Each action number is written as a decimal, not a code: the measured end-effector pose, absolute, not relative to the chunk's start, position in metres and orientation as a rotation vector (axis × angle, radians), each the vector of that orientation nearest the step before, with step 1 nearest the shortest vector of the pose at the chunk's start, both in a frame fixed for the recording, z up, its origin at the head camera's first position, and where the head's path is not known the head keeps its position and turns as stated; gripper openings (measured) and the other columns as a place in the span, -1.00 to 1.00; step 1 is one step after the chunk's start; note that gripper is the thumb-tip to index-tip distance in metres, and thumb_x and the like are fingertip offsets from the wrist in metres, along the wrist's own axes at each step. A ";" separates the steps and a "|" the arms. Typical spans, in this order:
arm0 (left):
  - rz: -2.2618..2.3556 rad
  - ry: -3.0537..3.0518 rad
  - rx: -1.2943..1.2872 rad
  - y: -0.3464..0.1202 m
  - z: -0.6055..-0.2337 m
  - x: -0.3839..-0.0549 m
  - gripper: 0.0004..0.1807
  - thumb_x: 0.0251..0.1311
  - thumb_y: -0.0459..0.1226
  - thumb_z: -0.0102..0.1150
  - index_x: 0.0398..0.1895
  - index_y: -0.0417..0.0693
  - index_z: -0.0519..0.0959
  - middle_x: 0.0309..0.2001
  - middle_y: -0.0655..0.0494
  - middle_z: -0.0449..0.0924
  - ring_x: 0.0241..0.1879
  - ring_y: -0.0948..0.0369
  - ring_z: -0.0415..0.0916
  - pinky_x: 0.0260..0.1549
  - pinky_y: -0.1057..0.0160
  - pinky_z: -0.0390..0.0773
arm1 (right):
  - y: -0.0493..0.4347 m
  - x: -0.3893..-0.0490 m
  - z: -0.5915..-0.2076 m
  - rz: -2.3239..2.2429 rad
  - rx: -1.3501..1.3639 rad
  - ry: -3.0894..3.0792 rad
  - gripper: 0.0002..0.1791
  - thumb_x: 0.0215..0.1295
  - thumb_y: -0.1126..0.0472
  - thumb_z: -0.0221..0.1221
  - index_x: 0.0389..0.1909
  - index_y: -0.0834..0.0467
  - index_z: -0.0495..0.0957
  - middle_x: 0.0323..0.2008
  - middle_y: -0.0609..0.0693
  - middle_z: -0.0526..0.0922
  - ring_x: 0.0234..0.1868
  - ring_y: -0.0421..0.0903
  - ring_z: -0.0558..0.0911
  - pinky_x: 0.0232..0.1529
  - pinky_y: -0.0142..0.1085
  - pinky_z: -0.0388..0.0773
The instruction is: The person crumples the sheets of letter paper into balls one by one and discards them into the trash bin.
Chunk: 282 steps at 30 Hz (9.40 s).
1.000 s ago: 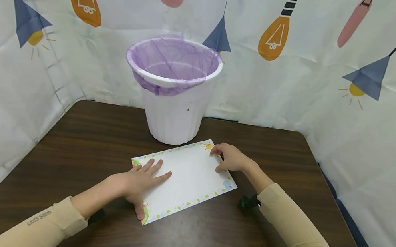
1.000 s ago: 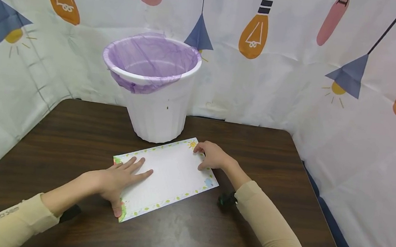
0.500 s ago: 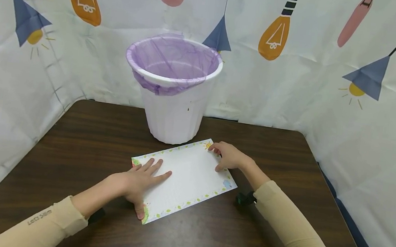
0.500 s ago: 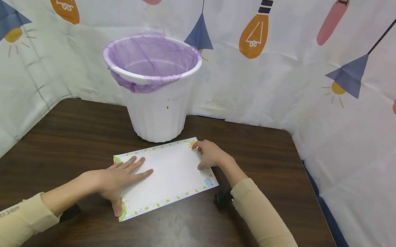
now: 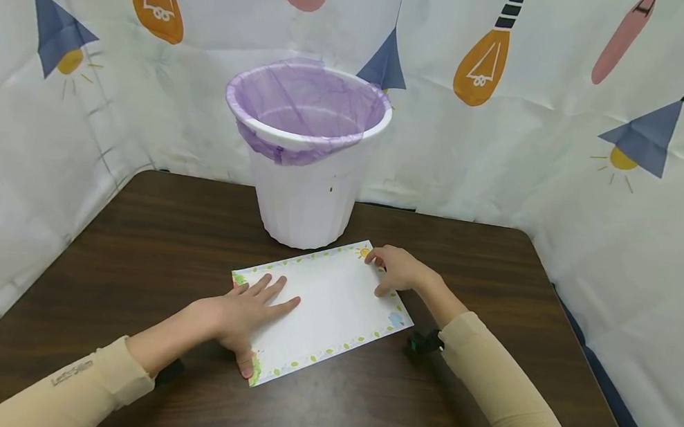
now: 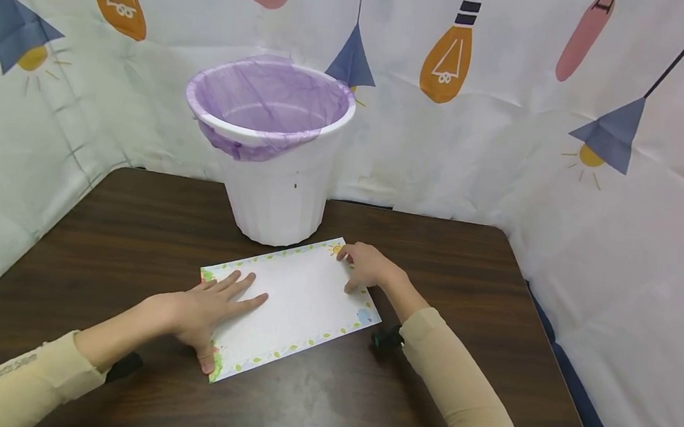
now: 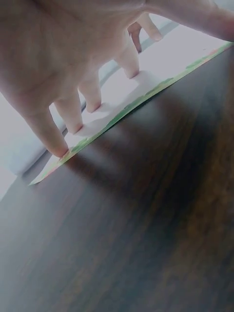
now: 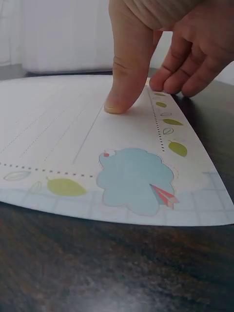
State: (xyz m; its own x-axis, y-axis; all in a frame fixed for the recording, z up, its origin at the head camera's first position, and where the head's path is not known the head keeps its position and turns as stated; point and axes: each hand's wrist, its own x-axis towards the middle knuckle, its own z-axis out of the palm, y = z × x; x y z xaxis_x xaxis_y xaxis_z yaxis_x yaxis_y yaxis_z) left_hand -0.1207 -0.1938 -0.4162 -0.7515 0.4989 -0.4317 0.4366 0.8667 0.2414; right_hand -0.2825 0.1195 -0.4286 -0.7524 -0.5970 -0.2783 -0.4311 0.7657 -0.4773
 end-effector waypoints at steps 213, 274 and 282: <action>1.458 2.540 0.331 -0.173 -0.415 -0.155 -0.70 0.29 -0.42 0.24 0.08 -0.25 0.68 -0.16 0.01 0.70 -0.23 0.16 0.57 -0.21 0.21 0.55 | 0.164 -0.257 -0.375 -1.656 -0.960 1.882 -0.54 0.27 0.60 0.25 0.19 0.44 0.45 -0.06 0.26 0.67 -0.28 -0.02 0.70 -0.24 -0.25 0.69; 1.985 2.374 0.644 -0.153 -0.385 -0.153 -0.67 0.26 -0.51 0.34 0.10 -0.29 0.68 -0.03 -0.04 0.65 -0.21 0.09 0.62 -0.06 0.23 0.64 | 0.147 -0.244 -0.384 -1.604 -0.940 2.334 -0.57 0.31 0.46 0.33 0.20 0.29 0.61 0.06 0.18 0.69 -0.30 -0.10 0.67 -0.39 -0.37 0.54; 1.974 2.381 0.640 -0.149 -0.386 -0.156 -0.66 0.25 -0.51 0.35 0.10 -0.24 0.70 -0.04 -0.04 0.67 -0.20 0.09 0.65 -0.12 0.28 0.64 | 0.143 -0.238 -0.384 -1.631 -1.124 2.279 -0.58 0.34 0.47 0.29 0.21 0.25 0.63 -0.04 0.11 0.71 -0.63 -0.17 0.25 -0.62 -0.37 0.20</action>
